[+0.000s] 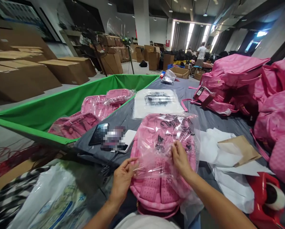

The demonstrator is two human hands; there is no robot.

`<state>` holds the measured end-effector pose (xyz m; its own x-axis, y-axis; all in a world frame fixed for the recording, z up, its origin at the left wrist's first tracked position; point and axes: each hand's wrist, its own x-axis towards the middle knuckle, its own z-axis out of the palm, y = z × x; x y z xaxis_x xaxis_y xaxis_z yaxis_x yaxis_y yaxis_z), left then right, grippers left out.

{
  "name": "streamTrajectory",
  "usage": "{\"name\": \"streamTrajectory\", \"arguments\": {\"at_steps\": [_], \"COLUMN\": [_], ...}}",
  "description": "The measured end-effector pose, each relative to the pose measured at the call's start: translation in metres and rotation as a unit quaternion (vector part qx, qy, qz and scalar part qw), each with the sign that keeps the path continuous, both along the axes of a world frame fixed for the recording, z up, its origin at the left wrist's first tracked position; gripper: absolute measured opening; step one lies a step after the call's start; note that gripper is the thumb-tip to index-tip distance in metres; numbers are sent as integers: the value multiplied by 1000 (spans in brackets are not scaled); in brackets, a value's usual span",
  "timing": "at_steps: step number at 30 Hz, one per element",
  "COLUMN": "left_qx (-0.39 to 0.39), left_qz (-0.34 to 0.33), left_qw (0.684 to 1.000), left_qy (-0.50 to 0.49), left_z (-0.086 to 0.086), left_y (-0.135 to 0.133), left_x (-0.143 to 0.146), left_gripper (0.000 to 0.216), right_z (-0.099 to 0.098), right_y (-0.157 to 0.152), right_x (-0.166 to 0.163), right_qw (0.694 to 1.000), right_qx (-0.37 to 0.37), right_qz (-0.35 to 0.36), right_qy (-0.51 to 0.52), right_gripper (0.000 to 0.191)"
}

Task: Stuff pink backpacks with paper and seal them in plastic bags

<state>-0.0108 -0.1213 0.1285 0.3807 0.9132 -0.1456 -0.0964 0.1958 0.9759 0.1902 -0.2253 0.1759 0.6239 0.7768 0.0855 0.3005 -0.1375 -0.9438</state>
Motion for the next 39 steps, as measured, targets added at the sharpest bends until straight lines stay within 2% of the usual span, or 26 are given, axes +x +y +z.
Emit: {"name": "streamTrajectory", "arguments": {"at_steps": [2, 3, 5, 6, 7, 9, 12, 14, 15, 17, 19, 21, 23, 25, 28, 31, 33, 34, 36, 37, 39], "left_qx": [190, 303, 498, 566, 610, 650, 661, 662, 658, 646, 643, 644, 645, 656, 695, 707, 705, 702, 678, 652, 566], "left_qz": [31, 49, 68, 66, 61, 52, 65, 97, 104, 89, 33, -10, -14, 10, 57, 116, 125, 121, 107, 96, 63], "left_qw": [979, 947, 854, 807, 768, 716, 683, 681, 688, 709, 718, 719, 718, 704, 661, 637, 632, 635, 657, 681, 755], "left_qy": [69, 93, 134, 157, 186, 249, 304, 299, 289, 269, 263, 261, 262, 272, 277, 286, 297, 301, 311, 318, 325], "left_z": [5, 10, 25, 33, 39, 47, 48, 46, 44, 42, 40, 39, 36, 33, 30, 28, 23, 18, 2, -8, -31], "left_y": [-4, -7, -14, -14, -12, 0, 30, 47, 51, 51, 36, 13, -4, -6, 17, 44, 52, 51, 46, 42, 34], "left_x": [-11, -15, -16, -12, -6, 5, 8, -4, -13, -28, -33, -26, -12, 0, -1, -20, -34, -41, -53, -58, -68], "left_gripper": [60, 66, 70, 69, 66, 54, 31, 27, 27, 28, 29, 30, 34, 33, 23, 19, 22, 23, 25, 26, 30], "right_z": [4, 6, 12, 14, 17, 22, 23, 17, 13, 5, 1, 3, 10, 16, 16, 3, -10, -16, -26, -29, -31], "right_y": [3, 5, 10, 12, 13, 13, -2, -24, -37, -66, -89, -101, -100, -92, -86, -102, -127, -142, -172, -186, -209], "right_x": [6, 5, -3, -10, -17, -28, -34, -30, -26, -17, -12, -13, -20, -29, -37, -34, -26, -20, -9, -4, 2], "right_qw": [994, 989, 978, 971, 960, 921, 841, 800, 789, 790, 822, 871, 907, 918, 896, 830, 790, 781, 785, 797, 837], "right_qx": [21, 27, 30, 30, 31, 40, 15, -51, -88, -148, -173, -149, -93, -42, -30, -95, -137, -152, -180, -196, -205], "right_qz": [-61, -70, -44, -16, 19, 81, 105, 84, 68, 35, 7, -20, -63, -106, -92, -37, -43, -62, -130, -173, -250], "right_qy": [-83, -126, -201, -238, -278, -379, -530, -592, -604, -594, -543, -468, -405, -379, -432, -548, -596, -603, -578, -545, -440], "right_gripper": [35, 32, 27, 24, 21, 19, 32, 41, 43, 39, 32, 27, 23, 21, 14, 14, 19, 21, 23, 25, 33]}}
